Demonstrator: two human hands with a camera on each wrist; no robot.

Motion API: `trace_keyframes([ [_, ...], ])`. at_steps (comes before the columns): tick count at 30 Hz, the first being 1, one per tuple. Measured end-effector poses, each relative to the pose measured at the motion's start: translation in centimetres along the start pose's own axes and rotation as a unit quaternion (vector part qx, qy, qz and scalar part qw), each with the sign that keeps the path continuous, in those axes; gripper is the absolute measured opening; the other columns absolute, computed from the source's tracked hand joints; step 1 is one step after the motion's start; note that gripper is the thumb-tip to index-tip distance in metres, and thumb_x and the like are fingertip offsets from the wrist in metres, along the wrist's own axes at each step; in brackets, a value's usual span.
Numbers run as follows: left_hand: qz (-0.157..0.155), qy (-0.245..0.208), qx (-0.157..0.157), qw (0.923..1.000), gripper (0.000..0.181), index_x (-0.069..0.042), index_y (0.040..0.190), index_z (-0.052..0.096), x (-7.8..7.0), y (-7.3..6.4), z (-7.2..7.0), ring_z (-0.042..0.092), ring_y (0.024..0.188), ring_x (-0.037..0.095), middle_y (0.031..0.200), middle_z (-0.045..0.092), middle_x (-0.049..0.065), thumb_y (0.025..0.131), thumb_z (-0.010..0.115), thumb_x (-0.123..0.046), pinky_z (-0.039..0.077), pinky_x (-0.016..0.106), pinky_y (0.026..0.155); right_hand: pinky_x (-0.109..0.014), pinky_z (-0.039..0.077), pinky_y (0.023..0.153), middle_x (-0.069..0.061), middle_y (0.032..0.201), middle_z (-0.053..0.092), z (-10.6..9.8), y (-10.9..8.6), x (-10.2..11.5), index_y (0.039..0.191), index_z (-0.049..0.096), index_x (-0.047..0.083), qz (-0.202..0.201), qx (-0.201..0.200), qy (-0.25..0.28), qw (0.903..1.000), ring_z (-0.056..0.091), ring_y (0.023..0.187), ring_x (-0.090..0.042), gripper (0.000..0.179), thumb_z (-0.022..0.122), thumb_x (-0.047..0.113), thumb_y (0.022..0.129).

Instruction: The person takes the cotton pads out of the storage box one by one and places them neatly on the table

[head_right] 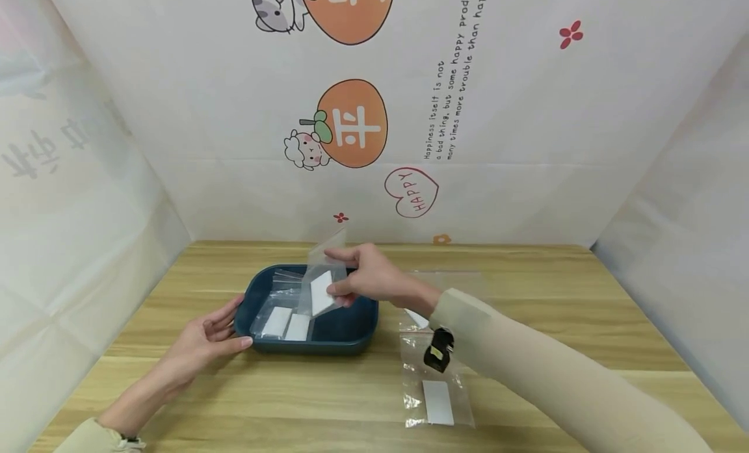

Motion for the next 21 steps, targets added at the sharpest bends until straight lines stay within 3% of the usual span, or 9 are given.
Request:
trace_keyframes([
  [6,0.002,-0.001,0.001,1.0,0.097,-0.003,0.166,0.024,0.1,0.0,-0.1,0.034,0.15,0.039,0.169,0.024,0.02,0.091,0.085,-0.012,0.038,0.036,0.114,-0.031,0.065,0.063,-0.022,0.142,0.064,-1.3,-3.0,-0.4,0.159,0.042,-0.002,-0.028,-0.016,0.015,0.9994,0.072,0.068,-0.02,0.075,0.077,-0.005,0.092],
  [9,0.005,-0.002,0.003,1.0,0.097,-0.002,0.166,0.024,0.2,0.1,-0.1,0.034,0.15,0.039,0.169,0.024,0.021,0.091,0.084,-0.011,0.039,0.036,0.114,-0.03,0.064,0.063,-0.022,0.143,0.062,-1.9,-4.7,-0.7,0.158,0.043,-0.002,-0.031,-0.026,0.02,0.999,0.072,0.067,-0.019,0.073,0.077,-0.004,0.093],
  [11,0.007,-0.002,0.004,1.0,0.097,-0.002,0.166,0.024,0.2,0.0,-0.1,0.034,0.15,0.039,0.169,0.023,0.021,0.091,0.084,-0.011,0.039,0.036,0.114,-0.029,0.063,0.063,-0.018,0.155,0.053,-2.4,-5.9,-1.0,0.158,0.044,-0.001,-0.03,-0.032,0.02,0.9989,0.071,0.069,-0.019,0.073,0.077,-0.004,0.093],
  [21,0.002,0.008,0.001,1.0,0.097,-0.002,0.166,0.023,0.0,0.0,-0.1,0.035,0.149,0.04,0.168,0.024,0.021,0.092,0.084,-0.014,0.04,0.035,0.113,-0.032,0.063,0.061,-0.022,0.161,0.043,-4.5,-11.5,-3.2,0.159,0.042,-0.001,-0.02,-0.045,0.011,0.9987,0.072,0.069,-0.026,0.077,0.079,0.001,0.092],
])
Point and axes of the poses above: each hand's wrist, its own y-axis towards the middle knuckle, its own z-axis out of the palm, x = y × z, the point moved 3 cm from there along y, towards the middle knuckle
